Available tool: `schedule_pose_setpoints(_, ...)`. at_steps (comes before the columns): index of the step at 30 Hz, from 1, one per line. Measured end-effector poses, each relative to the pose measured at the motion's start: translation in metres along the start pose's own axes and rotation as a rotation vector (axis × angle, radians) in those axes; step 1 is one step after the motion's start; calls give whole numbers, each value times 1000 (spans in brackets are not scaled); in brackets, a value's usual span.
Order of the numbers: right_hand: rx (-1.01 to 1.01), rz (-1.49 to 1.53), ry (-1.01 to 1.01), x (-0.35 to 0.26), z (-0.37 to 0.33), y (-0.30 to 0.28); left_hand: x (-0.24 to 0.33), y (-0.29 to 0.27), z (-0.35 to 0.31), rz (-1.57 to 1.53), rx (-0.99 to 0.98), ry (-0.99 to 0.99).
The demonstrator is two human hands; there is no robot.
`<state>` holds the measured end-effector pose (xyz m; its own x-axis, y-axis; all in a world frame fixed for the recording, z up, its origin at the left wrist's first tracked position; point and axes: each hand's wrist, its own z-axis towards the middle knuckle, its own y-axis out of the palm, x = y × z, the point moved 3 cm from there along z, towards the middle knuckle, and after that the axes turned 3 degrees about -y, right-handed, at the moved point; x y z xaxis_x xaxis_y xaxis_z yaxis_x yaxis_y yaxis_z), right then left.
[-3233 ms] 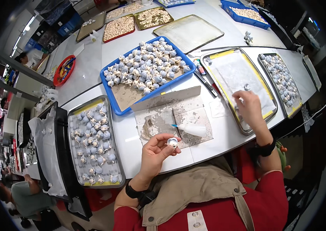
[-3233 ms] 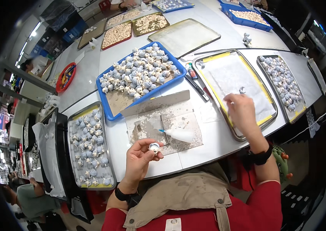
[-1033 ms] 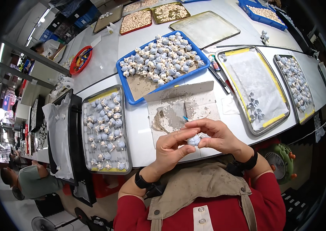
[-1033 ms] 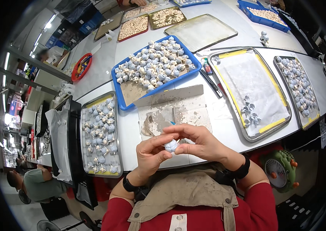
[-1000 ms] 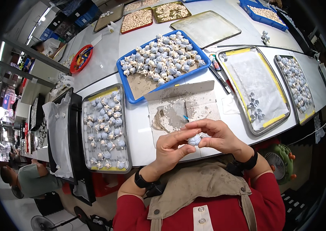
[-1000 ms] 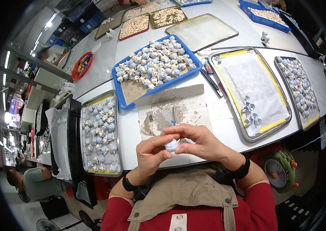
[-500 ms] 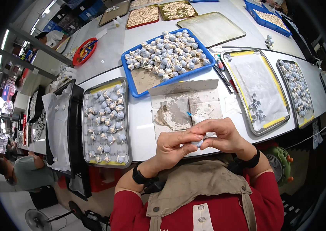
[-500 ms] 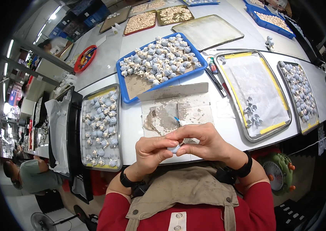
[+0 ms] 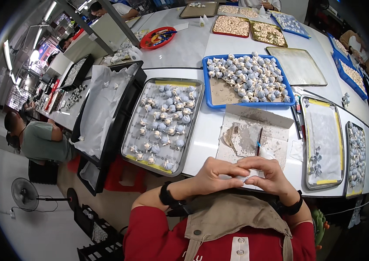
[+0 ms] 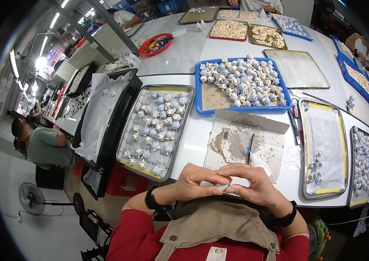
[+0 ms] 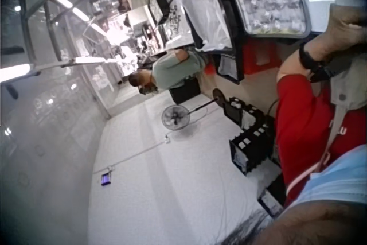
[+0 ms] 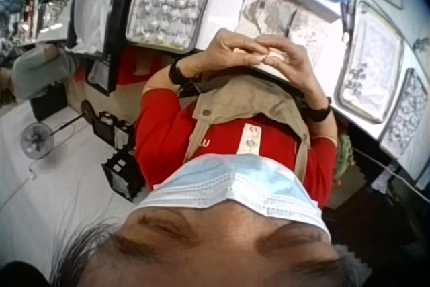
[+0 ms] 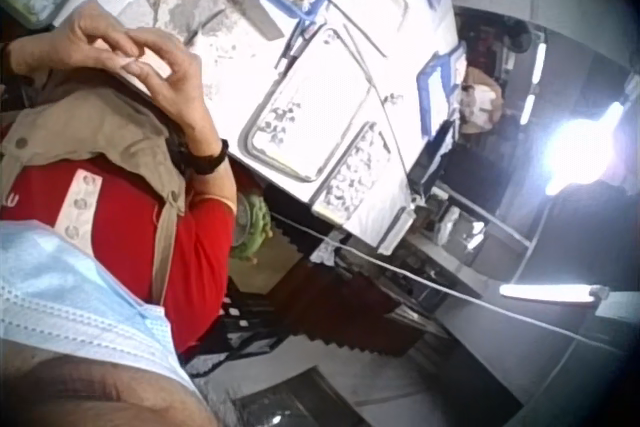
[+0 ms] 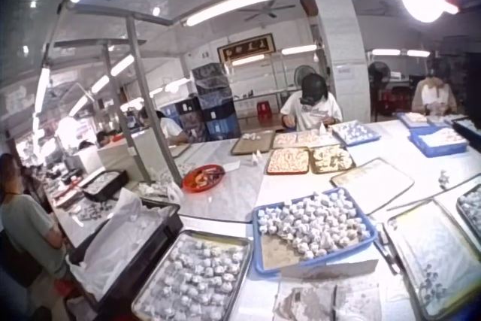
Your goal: The person fills small, round dough wrappers with a white paste using a squeeze bottle. They pick up a wrapper from a blue tray, apply the filling, and then pinch the wrapper closed with their fingers. The finished dumplings are placed onto a metal tray lined with parchment paper.
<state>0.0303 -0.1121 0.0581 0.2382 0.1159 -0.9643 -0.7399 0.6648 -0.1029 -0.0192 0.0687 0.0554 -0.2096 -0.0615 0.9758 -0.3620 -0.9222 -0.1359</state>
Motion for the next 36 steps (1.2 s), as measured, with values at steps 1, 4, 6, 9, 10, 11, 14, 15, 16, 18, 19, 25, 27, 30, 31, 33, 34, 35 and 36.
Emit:
schedule_pose_setpoints(1,-9,-76,-31,-2,3,0,7,-11,-8,89,-6,-35)
schedule_pose_setpoints(4,211,-34,-46,1,-12,-26,18,-62,-32,640,199,-97)
schedule_pose_setpoints(6,350,35,14,8,-25,-40,21,-97,-45,989,318,-302)
schedule_pose_setpoints(9,439,44,47,17,-39,-54,10,-124,-29,1298,218,-544)
schedule_pose_setpoints(10,464,43,56,20,-42,-56,8,-132,-18,1381,152,-615)
schedule_pose_setpoints(11,482,-4,66,22,-44,-58,9,-133,4,1347,193,-507)
schedule_pose_setpoints(14,554,-133,105,30,-48,-61,-19,-126,97,1167,335,-222)
schedule_pose_setpoints(15,605,-188,185,30,-50,-61,-37,-123,134,1153,403,-137)
schedule_pose_setpoints(16,577,-376,185,29,-48,-59,-48,-129,154,1011,493,-180)
schedule_pose_setpoints(18,477,-629,64,36,-36,-47,-103,-152,177,1043,618,-173)
schedule_pose_setpoints(19,491,-729,-13,32,-46,-48,-105,-140,205,1013,606,-221)
schedule_pose_setpoints(25,260,-890,268,71,-70,-51,-132,-125,244,914,599,-284)
schedule_pose_setpoints(27,255,-892,276,80,-72,-56,-125,-127,235,788,656,-254)
schedule_pose_setpoints(30,243,-867,295,102,-77,-63,-131,-134,218,592,874,-101)
schedule_pose_setpoints(31,246,-853,310,102,-79,-65,-128,-132,213,548,903,-25)
schedule_pose_setpoints(33,291,-790,354,101,-79,-68,-106,-113,193,218,776,-107)
schedule_pose_setpoints(34,309,-743,376,100,-78,-67,-97,-101,174,100,685,-114)
schedule_pose_setpoints(35,329,-679,391,100,-76,-66,-94,-89,158,-137,591,-113)
schedule_pose_setpoints(36,367,-608,414,99,-76,-67,-76,-77,136,-173,471,-147)
